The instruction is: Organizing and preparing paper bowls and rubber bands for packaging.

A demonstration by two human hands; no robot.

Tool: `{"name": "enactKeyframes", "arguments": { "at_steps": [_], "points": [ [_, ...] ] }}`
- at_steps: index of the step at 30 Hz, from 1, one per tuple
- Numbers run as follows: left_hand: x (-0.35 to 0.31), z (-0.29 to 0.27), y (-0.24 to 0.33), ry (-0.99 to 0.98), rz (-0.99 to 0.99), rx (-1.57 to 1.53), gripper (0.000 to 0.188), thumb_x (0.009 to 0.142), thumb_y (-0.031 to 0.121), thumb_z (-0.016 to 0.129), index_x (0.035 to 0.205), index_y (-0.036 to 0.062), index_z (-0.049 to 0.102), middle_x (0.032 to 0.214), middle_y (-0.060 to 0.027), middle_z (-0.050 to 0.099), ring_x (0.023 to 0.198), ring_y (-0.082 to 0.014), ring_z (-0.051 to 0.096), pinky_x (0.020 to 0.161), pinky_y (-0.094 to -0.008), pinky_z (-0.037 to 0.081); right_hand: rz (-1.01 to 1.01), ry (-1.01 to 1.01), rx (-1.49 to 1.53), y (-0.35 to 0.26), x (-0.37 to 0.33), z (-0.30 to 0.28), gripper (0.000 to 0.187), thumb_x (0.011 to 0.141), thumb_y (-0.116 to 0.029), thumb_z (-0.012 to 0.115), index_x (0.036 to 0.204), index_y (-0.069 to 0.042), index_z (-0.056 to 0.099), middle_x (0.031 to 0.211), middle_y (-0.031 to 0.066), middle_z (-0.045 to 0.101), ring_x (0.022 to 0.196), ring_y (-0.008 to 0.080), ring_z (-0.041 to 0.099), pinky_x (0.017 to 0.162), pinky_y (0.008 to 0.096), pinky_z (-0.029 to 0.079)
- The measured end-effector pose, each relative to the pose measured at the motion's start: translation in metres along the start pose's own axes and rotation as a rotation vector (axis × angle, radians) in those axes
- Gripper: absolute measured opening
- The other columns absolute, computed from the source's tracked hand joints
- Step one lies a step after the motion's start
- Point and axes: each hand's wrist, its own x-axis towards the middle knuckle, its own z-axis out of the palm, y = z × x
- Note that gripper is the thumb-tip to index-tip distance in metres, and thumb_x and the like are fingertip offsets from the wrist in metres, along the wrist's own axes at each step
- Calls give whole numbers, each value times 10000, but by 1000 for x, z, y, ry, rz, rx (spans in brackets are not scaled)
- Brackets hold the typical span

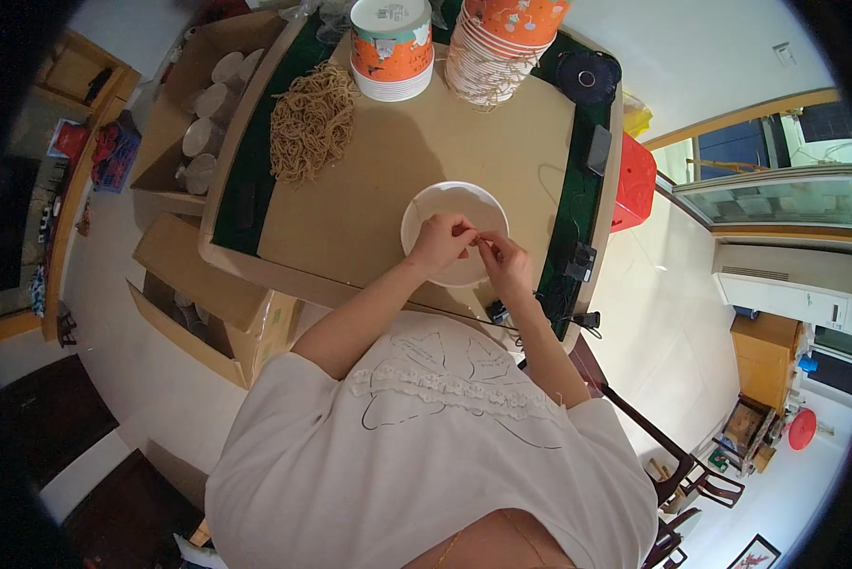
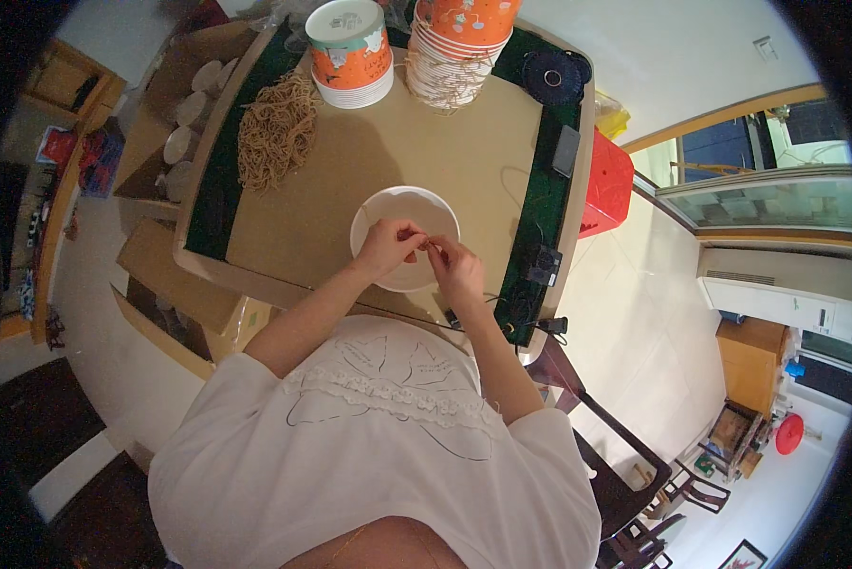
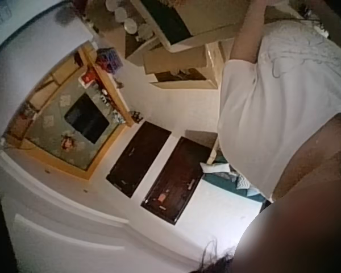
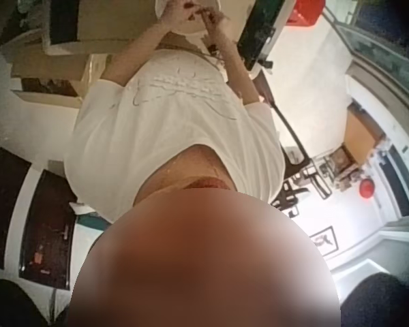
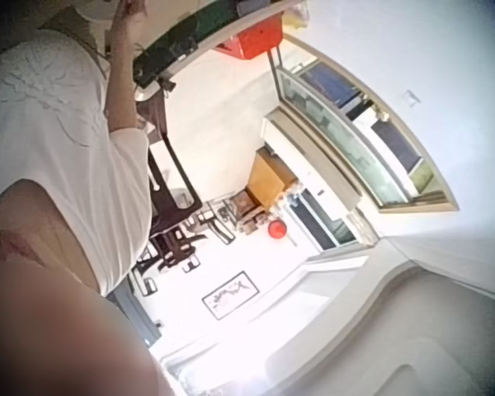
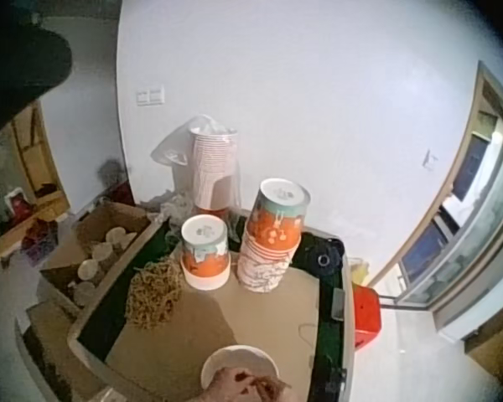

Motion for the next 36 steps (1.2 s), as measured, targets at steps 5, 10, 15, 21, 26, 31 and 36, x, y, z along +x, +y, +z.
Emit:
{"name": "enactKeyframes", "arguments": {
  "at_steps": [5, 10, 15, 21, 26, 31, 36],
  "points": [
    [1, 2, -2, 2, 20, 6, 103, 828, 98, 597, 789, 4, 615, 666, -43, 630, 542, -87, 590, 486, -234, 481, -33, 28, 38, 2, -1, 3, 107, 812, -152, 615, 902, -100, 638, 789, 86, 646, 646, 240, 628, 575, 322, 491],
    [4, 0, -5, 32, 43, 40, 106, 830, 102, 592, 784, 7, 603, 655, -47, 626, 526, -93, 585, 490, -242, 475, -79, 49, -16, 12, -3, 6, 76, 816, -140, 602, 862, -81, 614, 786, 99, 632, 682, 279, 617, 595, 353, 488],
    [5, -1, -9, 123, 64, 93, 122, 836, 106, 574, 762, 10, 585, 652, -55, 625, 507, -97, 567, 487, -254, 464, -78, 27, 5, 8, -4, 3, 63, 818, -127, 592, 851, -75, 603, 783, 106, 621, 700, 294, 610, 607, 361, 486],
    [5, -4, -12, 100, 130, 74, 115, 838, 105, 583, 772, 12, 588, 639, -47, 615, 513, -88, 558, 485, -240, 453, -48, 38, 22, 5, -6, 2, 78, 812, -131, 603, 876, -87, 613, 800, 93, 616, 692, 275, 614, 594, 357, 489],
    [-4, 0, 6, 47, 98, 41, 109, 840, 105, 592, 796, 5, 603, 639, -43, 613, 529, -86, 565, 485, -236, 454, -149, 142, -55, -19, -4, -9, 132, 789, -131, 635, 918, -103, 622, 827, 73, 602, 680, 264, 615, 574, 358, 491],
    [-13, -2, 18, -33, 54, 22, 119, 810, 121, 597, 765, 11, 598, 660, -68, 619, 599, -126, 615, 557, -281, 485, -81, 133, -12, -6, -3, -13, 103, 760, -104, 656, 848, -83, 608, 857, 77, 589, 713, 281, 609, 600, 358, 490],
    [-27, -6, 34, 31, 300, 371, 82, 758, 103, 627, 766, 23, 609, 672, -80, 578, 638, -159, 581, 587, -310, 461, -148, 102, -31, -13, -9, -22, 88, 749, -76, 654, 817, -72, 599, 864, 80, 584, 722, 286, 605, 608, 362, 488]
  ]
}}
